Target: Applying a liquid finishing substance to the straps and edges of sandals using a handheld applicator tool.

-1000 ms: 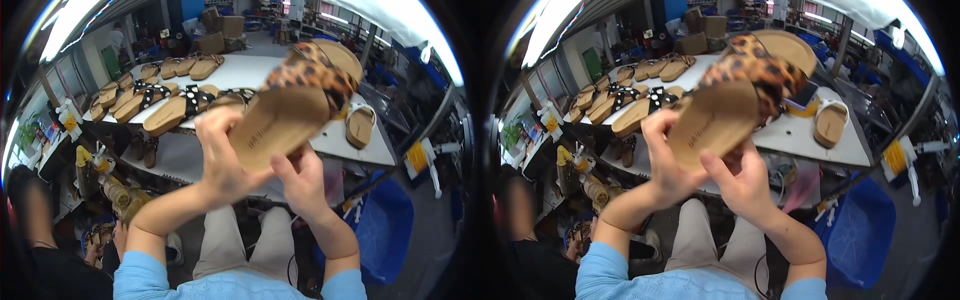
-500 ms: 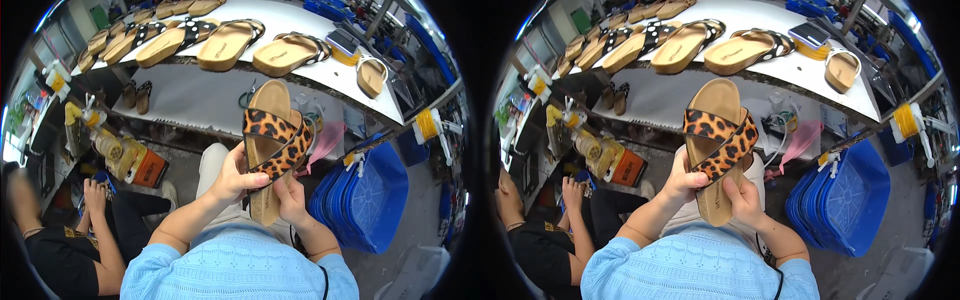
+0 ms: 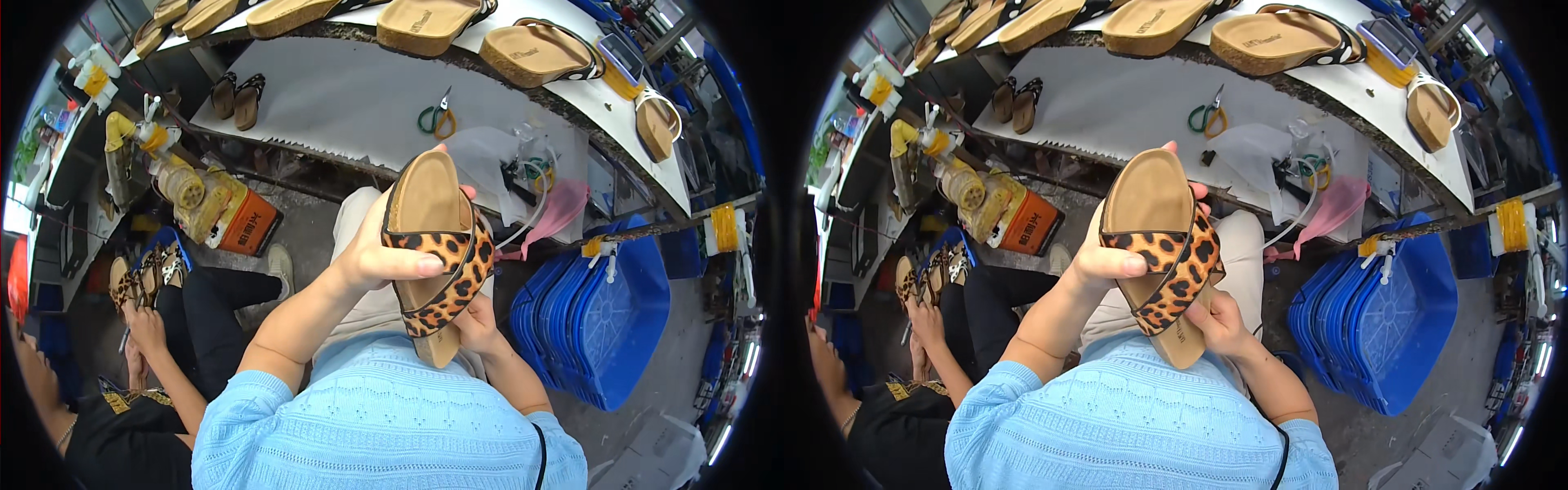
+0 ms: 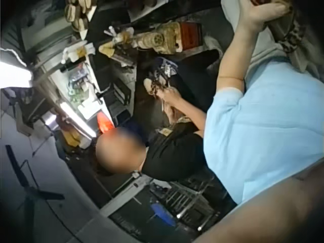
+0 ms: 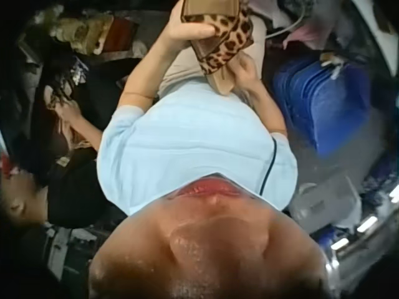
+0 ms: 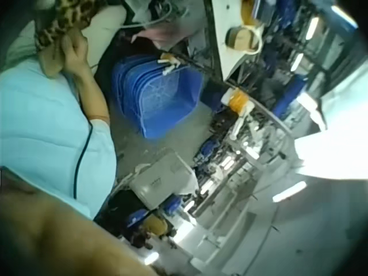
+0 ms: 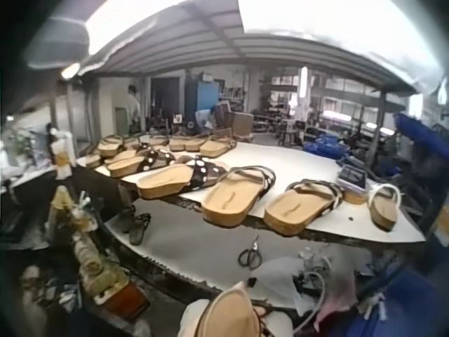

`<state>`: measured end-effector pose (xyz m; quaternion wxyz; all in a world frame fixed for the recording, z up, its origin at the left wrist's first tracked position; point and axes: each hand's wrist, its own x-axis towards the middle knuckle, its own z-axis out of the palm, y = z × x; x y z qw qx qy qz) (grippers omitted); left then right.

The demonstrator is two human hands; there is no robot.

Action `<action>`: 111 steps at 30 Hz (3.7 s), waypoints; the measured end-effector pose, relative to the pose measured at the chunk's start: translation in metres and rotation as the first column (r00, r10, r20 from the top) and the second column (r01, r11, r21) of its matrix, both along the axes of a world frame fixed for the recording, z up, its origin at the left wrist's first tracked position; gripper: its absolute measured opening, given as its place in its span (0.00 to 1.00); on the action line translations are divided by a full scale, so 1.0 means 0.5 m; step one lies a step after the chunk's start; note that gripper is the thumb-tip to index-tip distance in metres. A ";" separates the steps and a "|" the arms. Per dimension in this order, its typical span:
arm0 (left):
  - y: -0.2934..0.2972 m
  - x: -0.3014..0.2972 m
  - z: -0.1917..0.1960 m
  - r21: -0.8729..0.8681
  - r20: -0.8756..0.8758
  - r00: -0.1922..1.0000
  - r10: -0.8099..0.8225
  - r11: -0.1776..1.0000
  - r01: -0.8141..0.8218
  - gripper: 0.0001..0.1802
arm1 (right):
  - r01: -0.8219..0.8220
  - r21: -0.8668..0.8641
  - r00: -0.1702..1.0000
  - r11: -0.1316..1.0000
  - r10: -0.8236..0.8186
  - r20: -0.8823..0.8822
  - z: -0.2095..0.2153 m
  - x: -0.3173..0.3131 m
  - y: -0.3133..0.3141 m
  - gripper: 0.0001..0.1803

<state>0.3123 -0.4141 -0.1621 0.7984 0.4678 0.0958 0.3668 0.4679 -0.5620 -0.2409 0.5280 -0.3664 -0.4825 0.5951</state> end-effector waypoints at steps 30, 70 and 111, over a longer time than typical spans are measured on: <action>0.036 -0.061 -0.133 -0.228 0.139 0.963 -0.232 0.939 0.259 0.48 | 0.675 -0.325 0.728 0.662 -0.670 0.147 -0.016 0.208 0.118 0.16; 0.080 -0.022 0.080 0.306 0.034 0.907 0.421 0.859 -0.410 0.09 | 0.941 -0.330 0.320 0.079 -0.528 0.787 -0.708 0.421 -0.836 0.20; 0.914 -0.302 0.357 0.762 0.263 -0.140 0.954 -0.295 -0.576 0.19 | 0.212 0.240 0.698 0.947 -0.319 0.642 0.252 0.089 0.198 0.10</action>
